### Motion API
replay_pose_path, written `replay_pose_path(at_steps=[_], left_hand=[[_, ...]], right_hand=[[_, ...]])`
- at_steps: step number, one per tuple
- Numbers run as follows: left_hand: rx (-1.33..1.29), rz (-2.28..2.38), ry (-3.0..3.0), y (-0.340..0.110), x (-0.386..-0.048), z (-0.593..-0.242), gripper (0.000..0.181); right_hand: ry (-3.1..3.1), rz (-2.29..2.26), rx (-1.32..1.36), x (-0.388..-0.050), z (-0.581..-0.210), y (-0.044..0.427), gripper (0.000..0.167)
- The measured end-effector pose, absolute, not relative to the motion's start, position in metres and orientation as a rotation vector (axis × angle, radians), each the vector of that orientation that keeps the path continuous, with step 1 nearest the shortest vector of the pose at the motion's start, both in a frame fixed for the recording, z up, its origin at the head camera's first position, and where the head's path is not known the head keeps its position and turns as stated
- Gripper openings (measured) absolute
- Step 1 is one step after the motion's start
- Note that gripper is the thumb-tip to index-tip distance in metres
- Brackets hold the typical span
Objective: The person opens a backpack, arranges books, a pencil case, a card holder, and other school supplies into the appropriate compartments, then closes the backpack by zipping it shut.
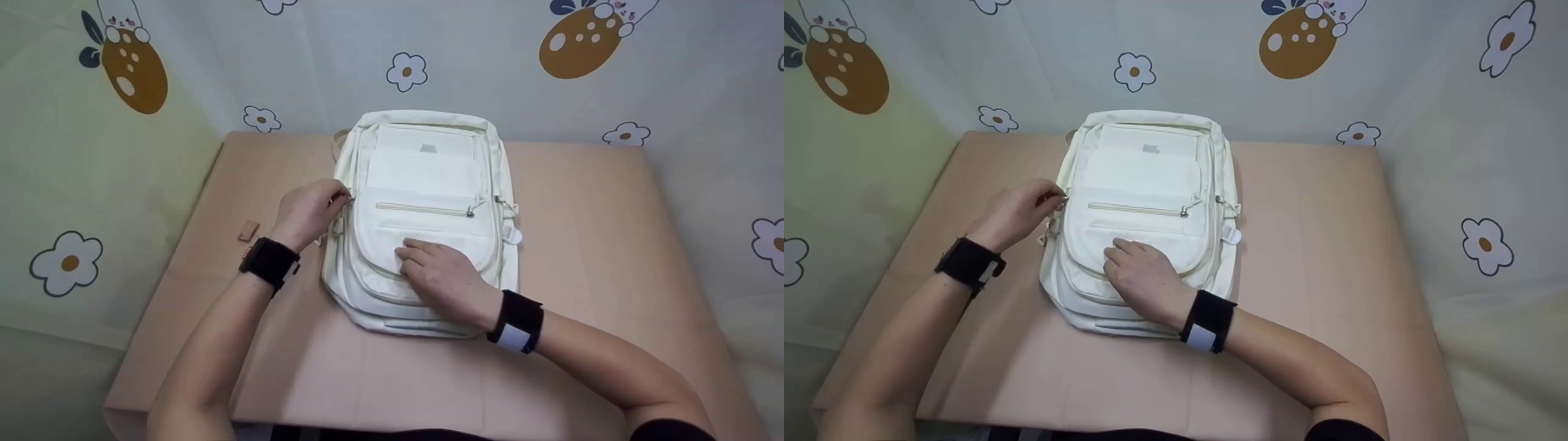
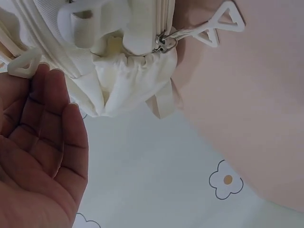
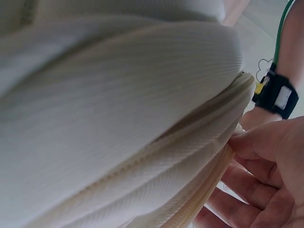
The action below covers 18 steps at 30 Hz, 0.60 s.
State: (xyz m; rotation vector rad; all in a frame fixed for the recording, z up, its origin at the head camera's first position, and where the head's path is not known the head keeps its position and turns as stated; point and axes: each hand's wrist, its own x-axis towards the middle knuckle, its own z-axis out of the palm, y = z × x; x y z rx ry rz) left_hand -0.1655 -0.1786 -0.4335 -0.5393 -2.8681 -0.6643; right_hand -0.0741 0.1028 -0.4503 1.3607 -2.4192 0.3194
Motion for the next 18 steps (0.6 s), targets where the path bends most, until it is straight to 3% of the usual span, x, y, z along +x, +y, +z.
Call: replay_pose_path(at_steps=[10,18], left_hand=[[-0.441,-0.677,-2.878,-0.175,-0.170,-0.445,0.017],[-0.800,-0.589,-2.656,-0.174,-0.150,-0.444,0.042]], right_hand=[[-2.436,0.382,1.338,-0.074,-0.451,0.101,0.011],[-2.410,0.478,1.293,-0.075,-0.449,0.103,0.009]])
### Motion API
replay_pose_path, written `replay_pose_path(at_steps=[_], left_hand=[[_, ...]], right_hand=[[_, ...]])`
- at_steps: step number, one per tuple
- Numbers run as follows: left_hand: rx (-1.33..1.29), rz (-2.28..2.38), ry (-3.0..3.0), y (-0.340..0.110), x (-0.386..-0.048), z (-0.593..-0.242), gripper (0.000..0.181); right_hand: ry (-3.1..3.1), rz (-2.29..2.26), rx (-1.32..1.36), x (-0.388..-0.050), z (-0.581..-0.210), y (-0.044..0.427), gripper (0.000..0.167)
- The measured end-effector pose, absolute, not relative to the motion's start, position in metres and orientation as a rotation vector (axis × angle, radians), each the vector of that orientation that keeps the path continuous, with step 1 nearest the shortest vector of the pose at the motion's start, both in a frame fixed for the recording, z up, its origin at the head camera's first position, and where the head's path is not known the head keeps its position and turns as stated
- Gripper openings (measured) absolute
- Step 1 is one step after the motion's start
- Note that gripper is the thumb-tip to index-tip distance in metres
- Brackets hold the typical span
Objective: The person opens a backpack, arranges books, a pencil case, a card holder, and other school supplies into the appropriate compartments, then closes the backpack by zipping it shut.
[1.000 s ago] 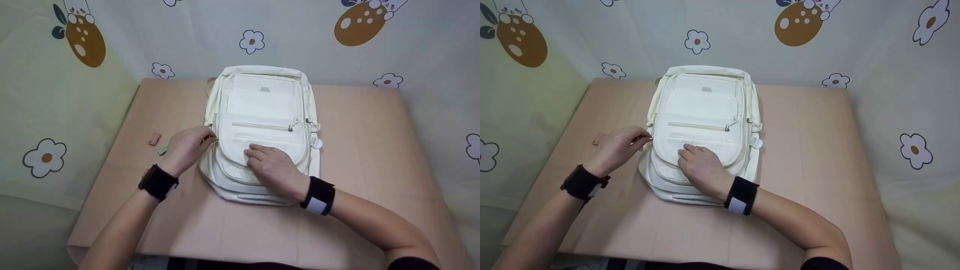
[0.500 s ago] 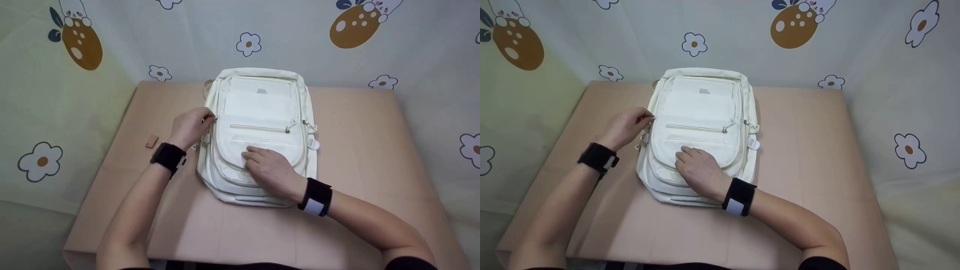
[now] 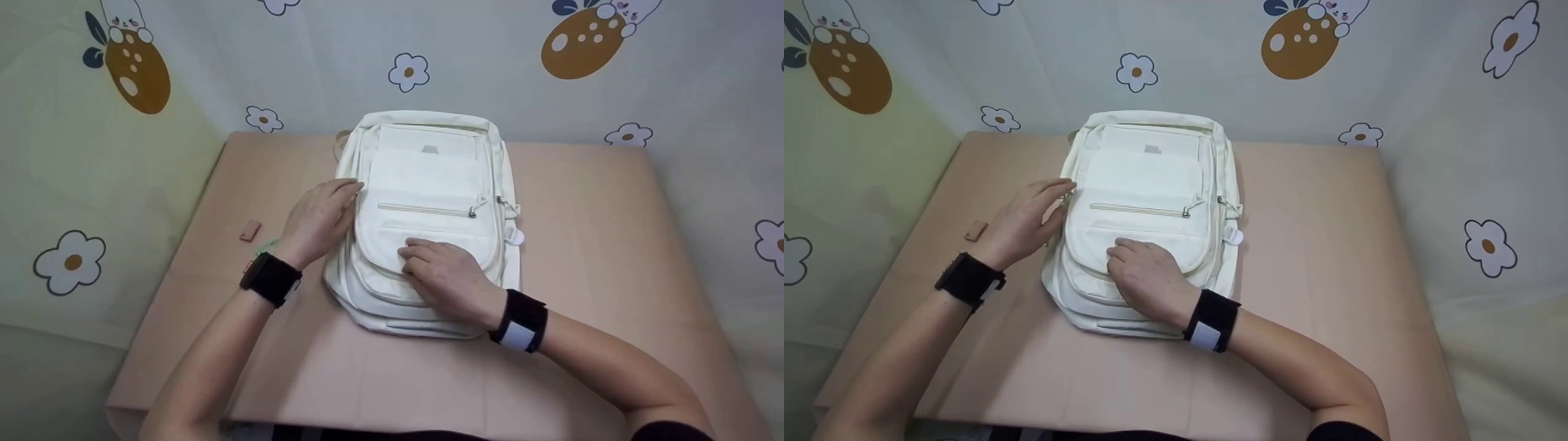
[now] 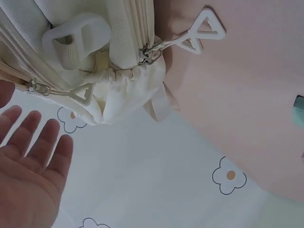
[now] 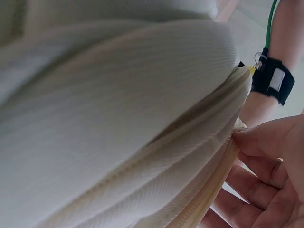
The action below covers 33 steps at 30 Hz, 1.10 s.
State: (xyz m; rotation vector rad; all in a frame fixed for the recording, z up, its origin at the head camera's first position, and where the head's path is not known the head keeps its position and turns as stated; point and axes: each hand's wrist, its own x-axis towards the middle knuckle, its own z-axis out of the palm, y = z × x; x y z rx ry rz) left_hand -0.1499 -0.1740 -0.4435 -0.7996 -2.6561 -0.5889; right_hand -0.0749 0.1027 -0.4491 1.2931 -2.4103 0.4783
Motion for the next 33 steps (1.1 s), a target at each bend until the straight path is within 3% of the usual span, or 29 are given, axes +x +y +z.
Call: replay_pose_path(at_steps=[9,17,20,27,33], left_hand=[[-1.253,-0.571,-2.601,-0.171,-0.117,-0.442,0.047],[-1.268,-0.485,-2.447,-0.158,-0.114,-0.442,0.043],[-1.201,-0.549,-2.411,-0.152,-0.116,-0.439,0.037],[-1.030,-0.694,-2.390,-0.142,-0.123,-0.428,0.027],[-0.930,-0.777,-2.380,-0.139,-0.128,-0.422,0.024]], right_hand=[[-2.420,0.626,1.273,-0.079,-0.439,0.109,0.007],[-2.276,0.750,1.221,-0.083,-0.424,0.111,0.006],[-2.274,0.763,1.218,-0.085,-0.420,0.119,0.015],[-2.314,0.752,1.212,-0.099,-0.422,0.161,0.054],[-2.355,0.801,1.103,-0.123,-0.440,0.200,0.066]])
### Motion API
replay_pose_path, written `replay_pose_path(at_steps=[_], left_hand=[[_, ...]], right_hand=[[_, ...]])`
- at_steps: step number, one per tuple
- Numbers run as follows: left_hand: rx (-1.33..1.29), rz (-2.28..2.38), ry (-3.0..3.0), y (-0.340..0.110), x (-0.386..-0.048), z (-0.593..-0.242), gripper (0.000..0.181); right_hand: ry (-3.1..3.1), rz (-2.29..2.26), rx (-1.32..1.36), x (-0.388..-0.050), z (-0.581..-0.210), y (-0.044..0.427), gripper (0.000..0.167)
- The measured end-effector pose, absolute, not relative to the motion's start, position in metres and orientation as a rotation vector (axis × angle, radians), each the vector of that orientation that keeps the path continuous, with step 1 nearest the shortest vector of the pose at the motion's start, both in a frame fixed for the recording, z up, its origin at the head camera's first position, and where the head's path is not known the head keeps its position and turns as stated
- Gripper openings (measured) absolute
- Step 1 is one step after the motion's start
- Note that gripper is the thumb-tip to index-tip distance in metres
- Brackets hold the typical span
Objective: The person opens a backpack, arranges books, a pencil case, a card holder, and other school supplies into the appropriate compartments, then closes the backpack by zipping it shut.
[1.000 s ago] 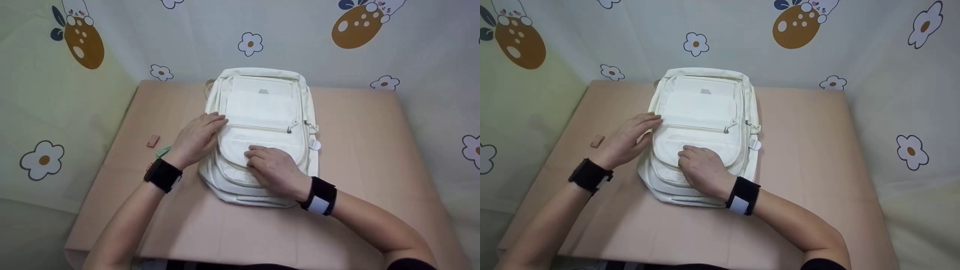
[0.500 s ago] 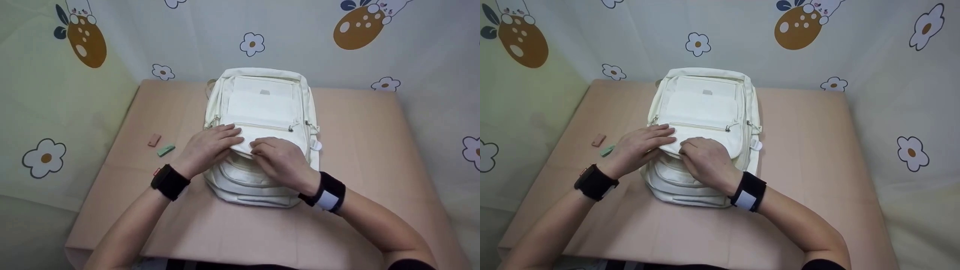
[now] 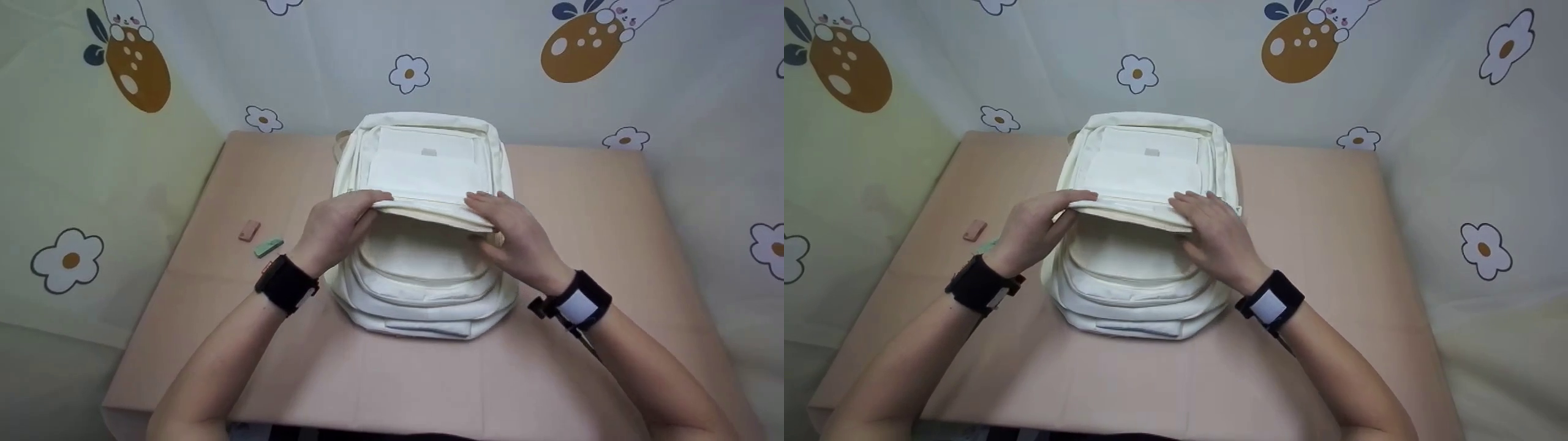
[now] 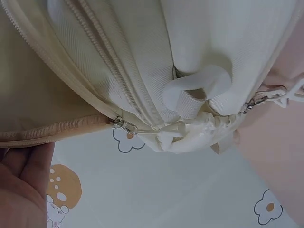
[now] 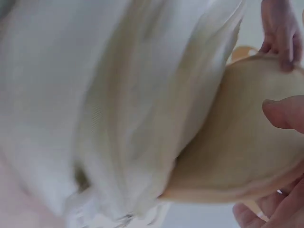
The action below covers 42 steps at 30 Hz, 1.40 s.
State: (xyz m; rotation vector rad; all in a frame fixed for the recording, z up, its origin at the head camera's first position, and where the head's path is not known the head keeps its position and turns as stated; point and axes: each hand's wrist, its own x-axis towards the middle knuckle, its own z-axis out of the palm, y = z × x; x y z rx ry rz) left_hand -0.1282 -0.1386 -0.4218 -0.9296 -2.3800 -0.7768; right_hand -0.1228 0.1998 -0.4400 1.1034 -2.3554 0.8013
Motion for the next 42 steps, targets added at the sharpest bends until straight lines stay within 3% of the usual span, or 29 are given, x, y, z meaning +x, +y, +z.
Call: replay_pose_path(at_steps=[8,20,29,34,38,42], left_hand=[[-0.784,-0.907,-2.432,-0.135,-0.138,-0.410,0.021],[-0.628,-1.118,-2.518,-0.132,-0.154,-0.383,0.023],[-0.618,-1.252,-2.567,-0.137,-0.156,-0.377,0.024],[-0.659,-1.292,-2.613,-0.154,-0.151,-0.378,0.042],[-0.521,-1.277,-2.663,-0.179,-0.147,-0.383,0.052],[-0.326,-1.074,-2.769,-0.213,-0.149,-0.400,0.044]], right_hand=[[-2.438,1.113,0.935,-0.149,-0.461,0.220,0.069],[-2.616,1.416,0.604,-0.178,-0.454,0.209,0.034],[-2.698,1.405,0.402,-0.191,-0.447,0.203,0.046],[-2.745,1.399,0.268,-0.194,-0.448,0.202,0.050],[-2.760,1.383,0.212,-0.195,-0.448,0.202,0.049],[-2.753,1.408,0.209,-0.195,-0.448,0.202,0.050]])
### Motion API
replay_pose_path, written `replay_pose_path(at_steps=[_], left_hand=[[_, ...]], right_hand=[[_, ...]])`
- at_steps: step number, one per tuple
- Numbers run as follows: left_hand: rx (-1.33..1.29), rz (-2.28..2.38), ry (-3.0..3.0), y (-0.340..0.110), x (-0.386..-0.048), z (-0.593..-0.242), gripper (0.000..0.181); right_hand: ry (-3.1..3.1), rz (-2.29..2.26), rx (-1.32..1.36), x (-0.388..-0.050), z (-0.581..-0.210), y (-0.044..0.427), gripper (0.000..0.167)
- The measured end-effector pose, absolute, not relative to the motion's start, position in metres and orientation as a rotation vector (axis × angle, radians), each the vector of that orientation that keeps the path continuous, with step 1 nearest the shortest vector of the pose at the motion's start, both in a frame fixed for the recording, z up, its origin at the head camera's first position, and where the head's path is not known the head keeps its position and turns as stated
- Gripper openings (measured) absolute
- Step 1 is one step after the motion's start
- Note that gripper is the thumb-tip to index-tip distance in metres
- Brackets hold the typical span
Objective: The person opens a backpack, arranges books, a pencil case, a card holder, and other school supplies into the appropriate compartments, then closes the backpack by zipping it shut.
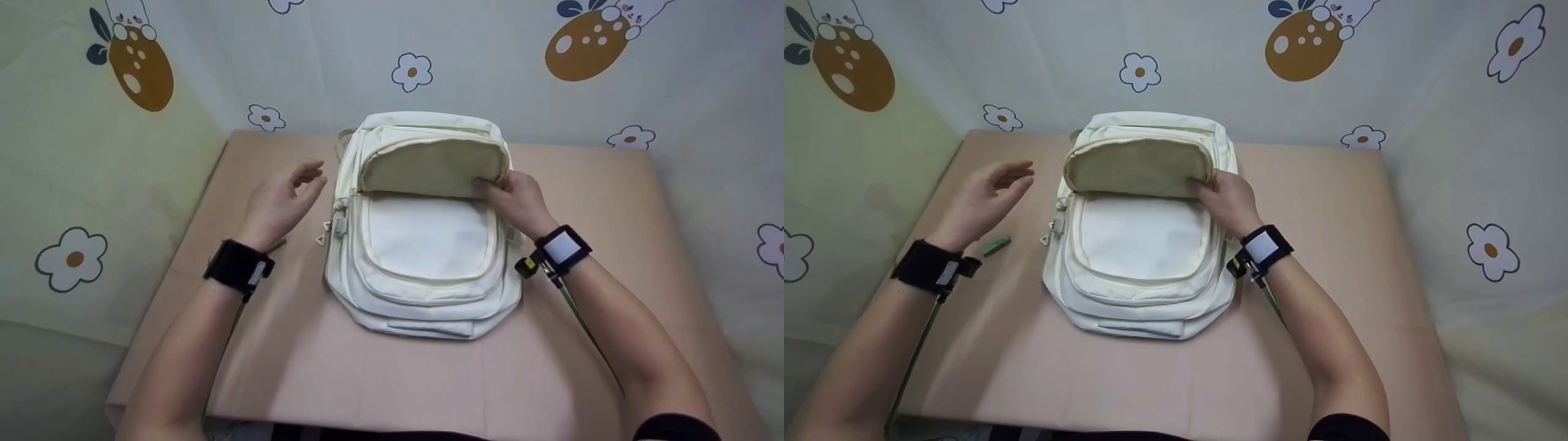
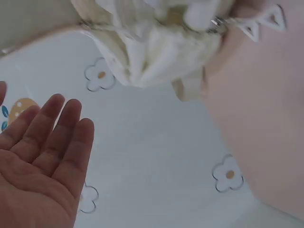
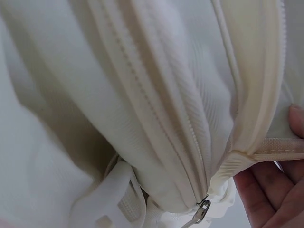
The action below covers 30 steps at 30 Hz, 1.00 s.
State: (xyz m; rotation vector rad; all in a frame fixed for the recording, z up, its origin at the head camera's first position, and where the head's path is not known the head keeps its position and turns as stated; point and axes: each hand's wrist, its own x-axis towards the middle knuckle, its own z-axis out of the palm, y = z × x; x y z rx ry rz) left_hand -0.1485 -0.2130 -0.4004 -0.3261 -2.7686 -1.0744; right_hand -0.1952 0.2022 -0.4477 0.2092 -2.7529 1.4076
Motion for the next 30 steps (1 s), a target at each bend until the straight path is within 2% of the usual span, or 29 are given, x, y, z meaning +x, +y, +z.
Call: replay_pose_path(at_steps=[4,9,18,24,30], left_hand=[[-0.190,-0.737,-2.988,-0.246,-0.147,-0.426,0.034],[-0.044,-0.436,-3.208,-0.268,-0.134,-0.456,0.032],[-0.015,-0.378,-3.222,-0.275,-0.125,-0.487,0.015],[-0.030,-0.421,-3.172,-0.272,-0.124,-0.488,0.014],[-0.214,-0.627,-2.966,-0.242,-0.115,-0.463,0.023]], right_hand=[[-2.759,1.417,0.196,-0.194,-0.449,0.203,0.054],[-2.776,1.434,0.197,-0.194,-0.449,0.202,0.054],[-2.779,1.420,0.188,-0.193,-0.450,0.201,0.057],[-2.768,1.447,0.189,-0.194,-0.451,0.201,0.052],[-2.771,1.434,0.215,-0.194,-0.450,0.202,0.051]])
